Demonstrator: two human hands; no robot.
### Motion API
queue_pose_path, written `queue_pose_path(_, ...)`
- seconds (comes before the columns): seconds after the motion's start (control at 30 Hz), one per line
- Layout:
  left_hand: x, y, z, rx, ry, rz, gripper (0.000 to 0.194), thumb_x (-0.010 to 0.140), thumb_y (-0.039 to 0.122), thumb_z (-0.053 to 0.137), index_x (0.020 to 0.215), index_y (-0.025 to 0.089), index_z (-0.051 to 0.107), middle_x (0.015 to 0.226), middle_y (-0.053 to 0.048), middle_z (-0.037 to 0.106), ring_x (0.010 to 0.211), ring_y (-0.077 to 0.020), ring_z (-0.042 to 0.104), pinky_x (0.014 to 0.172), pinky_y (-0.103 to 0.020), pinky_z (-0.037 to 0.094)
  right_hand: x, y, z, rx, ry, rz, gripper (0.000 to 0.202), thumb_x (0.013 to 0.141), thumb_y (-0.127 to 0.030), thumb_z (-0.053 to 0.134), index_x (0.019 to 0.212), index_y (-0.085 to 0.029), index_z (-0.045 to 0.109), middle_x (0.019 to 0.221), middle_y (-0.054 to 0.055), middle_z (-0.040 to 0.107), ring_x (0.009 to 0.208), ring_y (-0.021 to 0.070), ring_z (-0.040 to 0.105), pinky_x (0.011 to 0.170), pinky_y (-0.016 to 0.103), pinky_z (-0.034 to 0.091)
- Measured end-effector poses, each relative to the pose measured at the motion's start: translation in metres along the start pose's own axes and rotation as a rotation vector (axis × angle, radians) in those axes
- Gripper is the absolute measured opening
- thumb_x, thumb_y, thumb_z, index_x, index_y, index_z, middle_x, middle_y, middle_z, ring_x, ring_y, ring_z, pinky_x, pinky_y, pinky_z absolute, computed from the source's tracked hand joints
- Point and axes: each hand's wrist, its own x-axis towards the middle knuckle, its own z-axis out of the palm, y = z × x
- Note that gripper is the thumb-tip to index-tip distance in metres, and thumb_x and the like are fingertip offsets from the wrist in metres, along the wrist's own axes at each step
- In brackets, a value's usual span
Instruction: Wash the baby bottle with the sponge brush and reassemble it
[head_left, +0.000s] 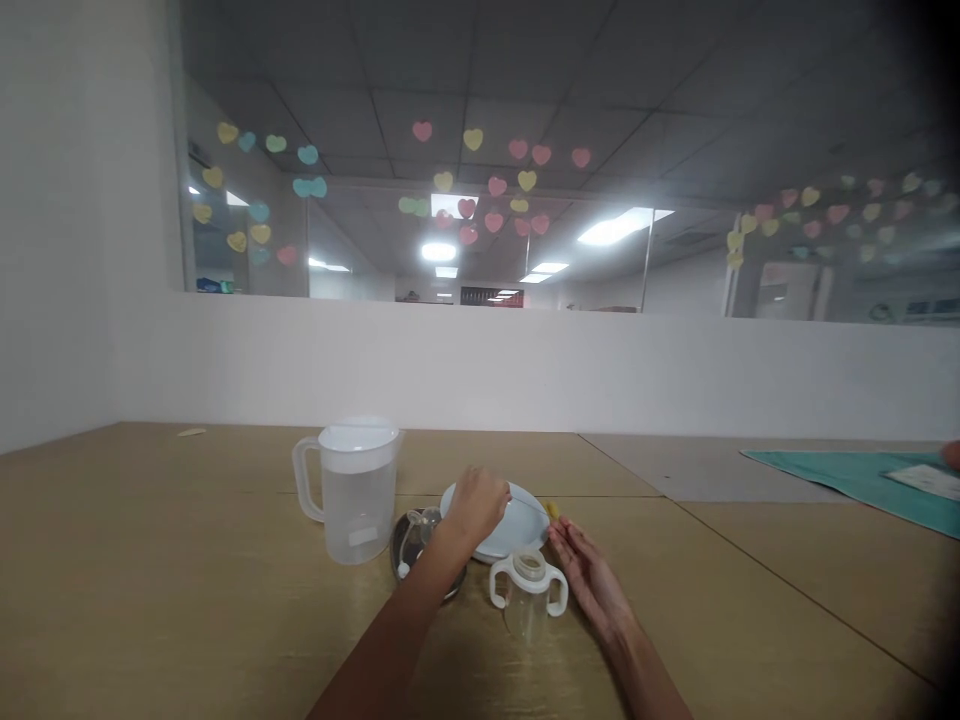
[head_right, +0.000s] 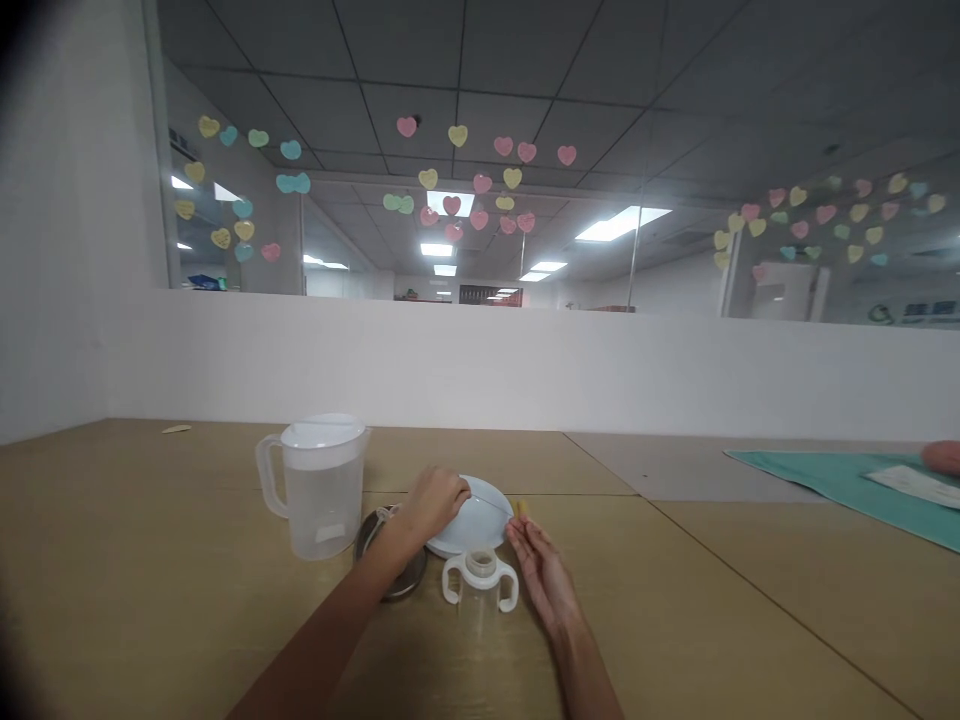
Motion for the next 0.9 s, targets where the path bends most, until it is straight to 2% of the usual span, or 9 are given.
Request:
queue_pose_path(0.1, 0.000, -0.002, 0.003, 0.008, -0.012, -0.075, 0.034, 0.089, 0.028, 0.039, 0.095, 0.014, 0.069, 0.093, -0.016, 0.068, 0.091, -0.0240, 0.062, 0.081, -0.034, 0.044, -0.001, 0.000, 0.002, -0.011, -0.032, 0.052, 0.016, 0.066, -0.008, 0.068, 0.081, -0.012, 0.066, 0.089, 0.008, 0.070, 0.083, 0.0142, 0.066, 0.078, 0.020, 0.054)
queue_pose_path(0.2, -0.002, -0.011, 0.002, -0.013, -0.040, -0.094, 0.030, 0.087, 0.033, 0.043, 0.096, 0.019, 0.068, 0.094, -0.011, 0.069, 0.090, -0.0222, 0.063, 0.081, -0.032, 0.044, -0.002, 0.001, 0.004, -0.034, -0.059, 0.100, 0.020, 0.066, -0.008, 0.069, 0.085, -0.011, 0.066, 0.090, 0.010, 0.069, 0.081, 0.0148, 0.067, 0.076, 0.020, 0.055)
queue_pose_path(0.33, -0.005, -0.037, -0.011, -0.052, -0.042, -0.146, 0.042, 0.087, 0.045, 0.041, 0.123, 0.025, 0.051, 0.115, -0.007, 0.062, 0.107, -0.0211, 0.056, 0.091, -0.032, 0.040, -0.003, 0.002, 0.007, -0.047, -0.065, 0.112, 0.020, 0.066, -0.012, 0.070, 0.085, -0.011, 0.066, 0.087, 0.009, 0.070, 0.077, 0.0140, 0.067, 0.073, 0.020, 0.055)
queue_pose_path(0.4, -0.007, -0.055, -0.016, -0.029, -0.078, -0.229, 0.043, 0.091, 0.040, 0.033, 0.128, 0.021, 0.045, 0.123, -0.010, 0.056, 0.112, -0.0202, 0.053, 0.091, -0.030, 0.040, -0.003, 0.003, 0.007, -0.043, -0.059, 0.100, 0.020, 0.065, -0.013, 0.071, 0.085, -0.012, 0.066, 0.086, 0.008, 0.070, 0.076, 0.0138, 0.067, 0.073, 0.020, 0.056)
queue_pose_path(0.43, -0.008, -0.063, -0.016, -0.015, -0.110, -0.264, 0.041, 0.092, 0.035, 0.031, 0.124, 0.019, 0.049, 0.122, -0.011, 0.057, 0.111, -0.0202, 0.054, 0.090, -0.030, 0.041, -0.003, 0.003, 0.007, -0.038, -0.054, 0.091, 0.021, 0.065, -0.013, 0.072, 0.085, -0.012, 0.066, 0.085, 0.008, 0.070, 0.076, 0.0138, 0.067, 0.073, 0.020, 0.056)
queue_pose_path(0.53, -0.012, -0.083, -0.003, 0.029, -0.263, -0.365, 0.029, 0.089, 0.025, 0.042, 0.102, 0.011, 0.063, 0.107, -0.017, 0.063, 0.099, -0.0224, 0.060, 0.080, -0.030, 0.046, -0.003, 0.002, 0.005, -0.032, -0.051, 0.070, 0.022, 0.063, -0.015, 0.074, 0.084, -0.012, 0.067, 0.084, 0.008, 0.070, 0.076, 0.0137, 0.067, 0.074, 0.019, 0.055)
queue_pose_path(0.6, -0.014, -0.090, 0.014, 0.056, -0.364, -0.421, 0.023, 0.084, 0.025, 0.053, 0.096, 0.008, 0.063, 0.101, -0.016, 0.065, 0.093, -0.0214, 0.062, 0.078, -0.031, 0.048, -0.003, 0.002, 0.004, -0.034, -0.055, 0.066, 0.023, 0.063, -0.017, 0.075, 0.084, -0.012, 0.067, 0.084, 0.007, 0.070, 0.077, 0.0135, 0.066, 0.075, 0.018, 0.055)
queue_pose_path(0.73, -0.017, -0.094, 0.044, 0.093, -0.469, -0.465, 0.026, 0.086, 0.032, 0.053, 0.105, 0.014, 0.057, 0.106, -0.007, 0.060, 0.094, -0.0170, 0.058, 0.082, -0.038, 0.049, -0.002, 0.002, 0.003, -0.033, -0.050, 0.046, 0.024, 0.060, -0.019, 0.077, 0.081, -0.014, 0.068, 0.082, 0.006, 0.070, 0.076, 0.0128, 0.066, 0.075, 0.017, 0.055)
queue_pose_path(0.9, -0.018, -0.092, 0.053, 0.109, -0.487, -0.500, 0.027, 0.086, 0.031, 0.053, 0.107, 0.015, 0.055, 0.109, -0.007, 0.057, 0.097, -0.0179, 0.057, 0.082, -0.038, 0.049, -0.001, 0.001, 0.002, -0.016, -0.042, 0.042, 0.024, 0.057, -0.019, 0.079, 0.078, -0.015, 0.069, 0.080, 0.005, 0.070, 0.074, 0.0122, 0.066, 0.075, 0.017, 0.055)
